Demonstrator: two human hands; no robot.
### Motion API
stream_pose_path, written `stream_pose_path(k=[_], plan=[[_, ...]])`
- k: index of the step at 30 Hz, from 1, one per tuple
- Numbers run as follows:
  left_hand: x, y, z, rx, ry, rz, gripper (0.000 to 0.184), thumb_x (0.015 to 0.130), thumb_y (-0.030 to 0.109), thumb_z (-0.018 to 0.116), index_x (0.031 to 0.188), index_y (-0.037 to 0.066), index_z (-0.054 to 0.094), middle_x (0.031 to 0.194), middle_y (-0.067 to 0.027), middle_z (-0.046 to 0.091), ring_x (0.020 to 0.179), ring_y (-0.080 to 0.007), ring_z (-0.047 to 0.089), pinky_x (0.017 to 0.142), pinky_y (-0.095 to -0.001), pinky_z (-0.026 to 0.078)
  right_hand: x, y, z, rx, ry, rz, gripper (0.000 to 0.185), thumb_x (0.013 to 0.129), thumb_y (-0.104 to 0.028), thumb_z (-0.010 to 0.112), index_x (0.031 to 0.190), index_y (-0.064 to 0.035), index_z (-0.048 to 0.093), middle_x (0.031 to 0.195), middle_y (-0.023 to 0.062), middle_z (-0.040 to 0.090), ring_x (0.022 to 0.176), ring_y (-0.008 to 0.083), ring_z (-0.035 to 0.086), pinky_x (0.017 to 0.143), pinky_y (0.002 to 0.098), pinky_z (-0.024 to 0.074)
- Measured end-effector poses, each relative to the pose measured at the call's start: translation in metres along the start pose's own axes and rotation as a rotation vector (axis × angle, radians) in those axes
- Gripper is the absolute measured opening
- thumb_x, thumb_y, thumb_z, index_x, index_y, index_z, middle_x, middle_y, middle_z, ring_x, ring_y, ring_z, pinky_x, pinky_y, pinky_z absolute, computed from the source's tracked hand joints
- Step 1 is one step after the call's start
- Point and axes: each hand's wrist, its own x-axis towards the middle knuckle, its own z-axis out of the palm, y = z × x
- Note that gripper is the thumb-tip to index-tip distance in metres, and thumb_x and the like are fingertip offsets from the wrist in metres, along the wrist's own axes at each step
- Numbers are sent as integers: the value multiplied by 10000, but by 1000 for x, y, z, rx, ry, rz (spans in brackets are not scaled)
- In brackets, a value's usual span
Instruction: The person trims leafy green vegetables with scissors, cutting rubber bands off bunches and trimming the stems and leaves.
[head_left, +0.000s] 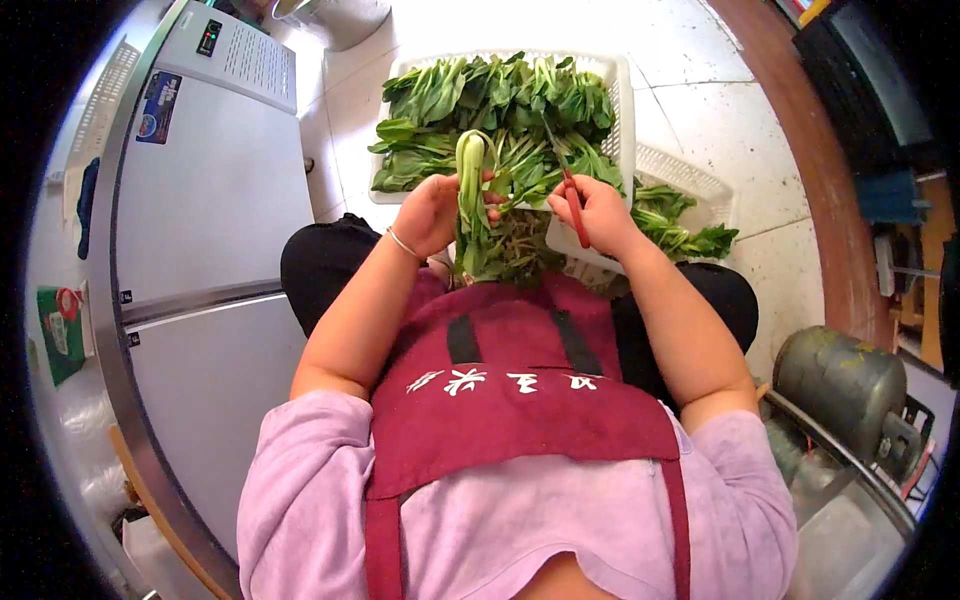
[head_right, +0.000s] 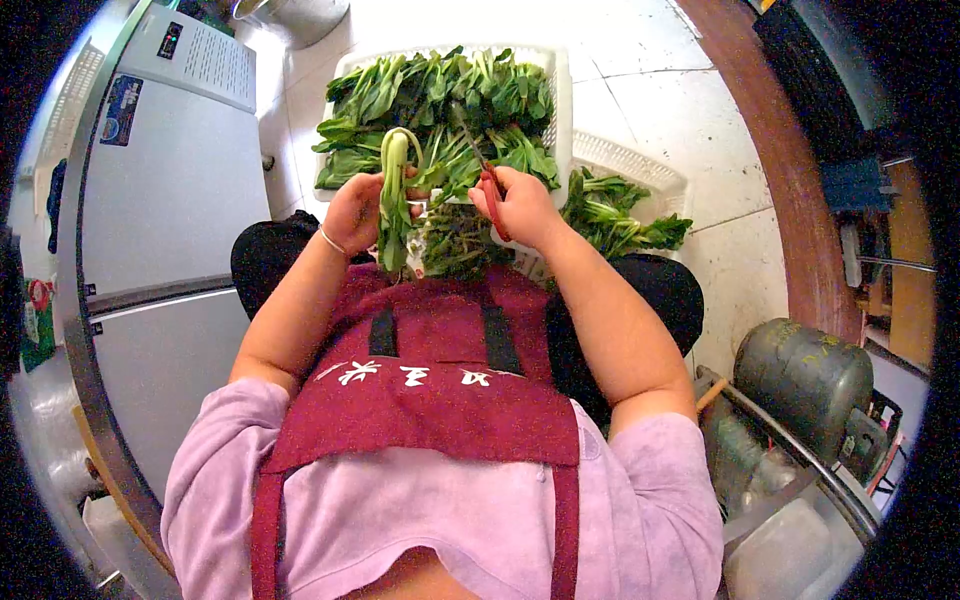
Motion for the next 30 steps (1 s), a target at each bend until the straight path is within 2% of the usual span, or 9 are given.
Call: stream_pose_path(k=[2,6,8,10,11,13,18,24,30], plan=[[0,0,-10,-65,-61,-87,419,866,251,441,1189,-12,482,1078,-167,583,925,-235,582,833,-357,469,-1,-4,-2,-36,-1,34,319,786,-317,655,863,-13,599,713,114,597,659,213,573,634,322,452],[2,-6,-12,-46,64,-55,408,871,279,447,1154,-10,501,952,-128,600,837,-231,581,782,-321,479,0,3,-1,-77,-15,6,349,786,-350,646,867,-14,595,727,135,599,668,238,576,639,341,451],[2,-5,-12,-52,36,-73,394,877,285,449,1134,-8,510,907,-106,587,805,-221,570,760,-313,477,-1,-2,-1,-128,-78,12,273,825,-290,640,828,-27,570,677,26,560,598,110,495,566,268,417],[3,-4,-13,-57,7,-91,382,884,291,450,1114,-6,519,861,-83,575,773,-211,559,738,-304,475,0,-6,-3,-179,-218,64,364,821,-382,613,849,-20,580,735,97,587,670,197,546,624,314,437],[2,-3,-13,31,92,-114,369,894,298,447,1093,-1,532,837,-58,558,746,-193,553,727,-295,466,0,-8,-4,-231,-358,115,463,818,-474,586,869,-14,590,792,168,614,742,285,598,683,361,458],[-1,0,2,303,278,-103,335,925,310,456,1019,9,567,798,-21,533,684,-136,526,669,-255,445,-7,-13,-1,-257,-433,93,499,826,-505,558,862,-8,586,812,179,614,770,294,597,701,369,456],[-6,-2,4,725,237,19,271,944,264,457,1014,29,570,779,-6,541,682,-89,498,649,-240,431,-8,-4,13,-233,-682,144,593,864,-570,447,883,9,569,866,220,607,829,333,587,748,396,446],[-17,-11,-3,1275,168,58,310,931,290,479,1037,11,564,773,-33,586,681,-130,528,631,-282,439,-9,-2,21,-242,-684,112,604,875,-565,428,830,23,560,820,219,607,793,336,590,722,418,444],[-29,-7,16,1232,40,-81,325,944,284,459,1090,18,573,754,17,500,682,-93,439,623,-247,401,-8,7,25,-244,-782,45,625,865,-578,438,855,35,556,790,210,608,775,315,598,712,424,446]])
